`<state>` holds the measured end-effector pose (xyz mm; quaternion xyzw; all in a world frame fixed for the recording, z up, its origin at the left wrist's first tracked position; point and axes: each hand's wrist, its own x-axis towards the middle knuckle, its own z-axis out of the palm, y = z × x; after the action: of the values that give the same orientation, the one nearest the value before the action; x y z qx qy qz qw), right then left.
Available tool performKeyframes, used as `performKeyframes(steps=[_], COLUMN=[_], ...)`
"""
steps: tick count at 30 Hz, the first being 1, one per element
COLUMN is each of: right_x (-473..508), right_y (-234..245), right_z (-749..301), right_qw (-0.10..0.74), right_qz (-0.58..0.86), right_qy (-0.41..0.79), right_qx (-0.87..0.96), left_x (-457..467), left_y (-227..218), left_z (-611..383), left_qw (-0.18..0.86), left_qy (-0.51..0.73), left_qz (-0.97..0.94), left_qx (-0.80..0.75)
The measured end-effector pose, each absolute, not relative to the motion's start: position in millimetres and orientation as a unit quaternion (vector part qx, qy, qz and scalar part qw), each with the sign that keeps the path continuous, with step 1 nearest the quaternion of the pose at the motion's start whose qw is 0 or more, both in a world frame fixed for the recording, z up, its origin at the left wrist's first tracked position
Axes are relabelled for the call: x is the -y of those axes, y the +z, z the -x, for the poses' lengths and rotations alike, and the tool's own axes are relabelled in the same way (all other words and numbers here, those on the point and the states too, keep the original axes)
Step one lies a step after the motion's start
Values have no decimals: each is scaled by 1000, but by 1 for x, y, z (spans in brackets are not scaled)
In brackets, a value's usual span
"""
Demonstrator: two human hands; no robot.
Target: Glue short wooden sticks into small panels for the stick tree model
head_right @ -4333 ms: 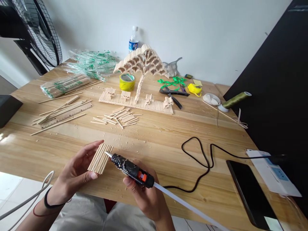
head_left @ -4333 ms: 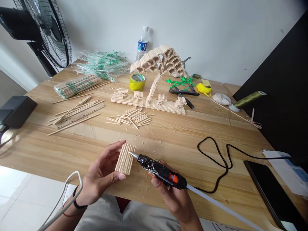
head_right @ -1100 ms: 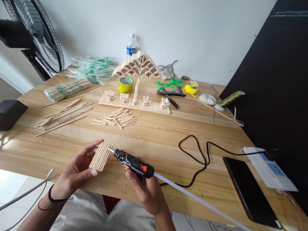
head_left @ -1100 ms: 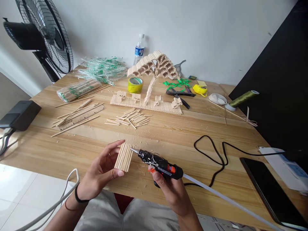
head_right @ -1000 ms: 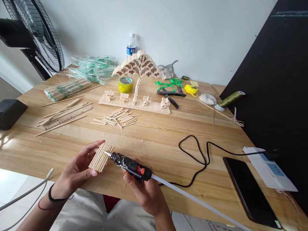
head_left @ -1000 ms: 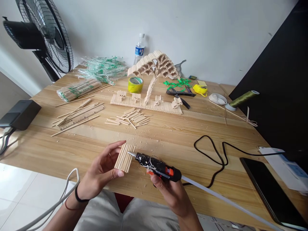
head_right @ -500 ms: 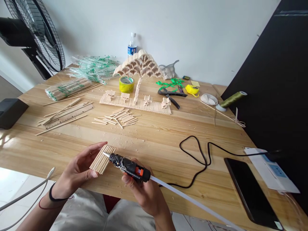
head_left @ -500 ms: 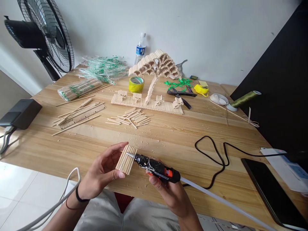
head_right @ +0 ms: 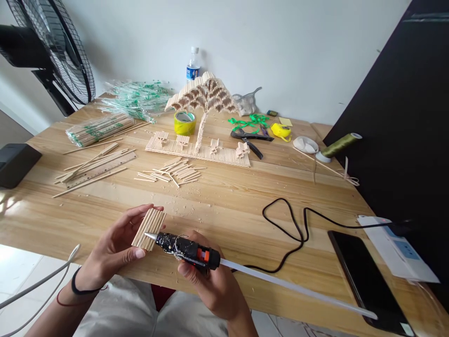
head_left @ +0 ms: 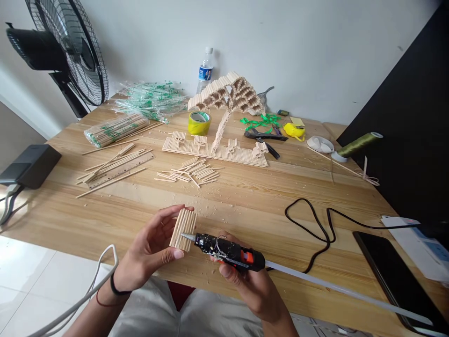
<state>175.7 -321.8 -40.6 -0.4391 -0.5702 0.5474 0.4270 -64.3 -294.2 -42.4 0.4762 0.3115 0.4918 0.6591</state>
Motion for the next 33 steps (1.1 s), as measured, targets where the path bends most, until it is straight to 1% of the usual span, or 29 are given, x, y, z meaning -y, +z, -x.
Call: performKeyframes(steps=[8,13,17,21,27,33], right_x=[328,329,330,330,327,332], right_y=[-47,-46,-49,-50,-45,-59], right_z=[-179,-178,-180,-180,-178,-181], right_qw=[413,423,411,418,424,420], right_qz=[456,465,461,478,465,506], right_qy=[562,557,558,562,553,550], right_qx=[553,542,554,530,545,515], left_x=[295,295,296,296,294,294], left_y=[-45,-46,-47,-47,-47,-44], left_z=[65,66,67,67,66,65], left_qw=[656,652,652,653,653,662], left_qy=[490,490,486,482,481,477], left_qz=[-482,-486,-488,-494,-500,-501], left_qx=[-311,-314,-316,-311,-302,-288])
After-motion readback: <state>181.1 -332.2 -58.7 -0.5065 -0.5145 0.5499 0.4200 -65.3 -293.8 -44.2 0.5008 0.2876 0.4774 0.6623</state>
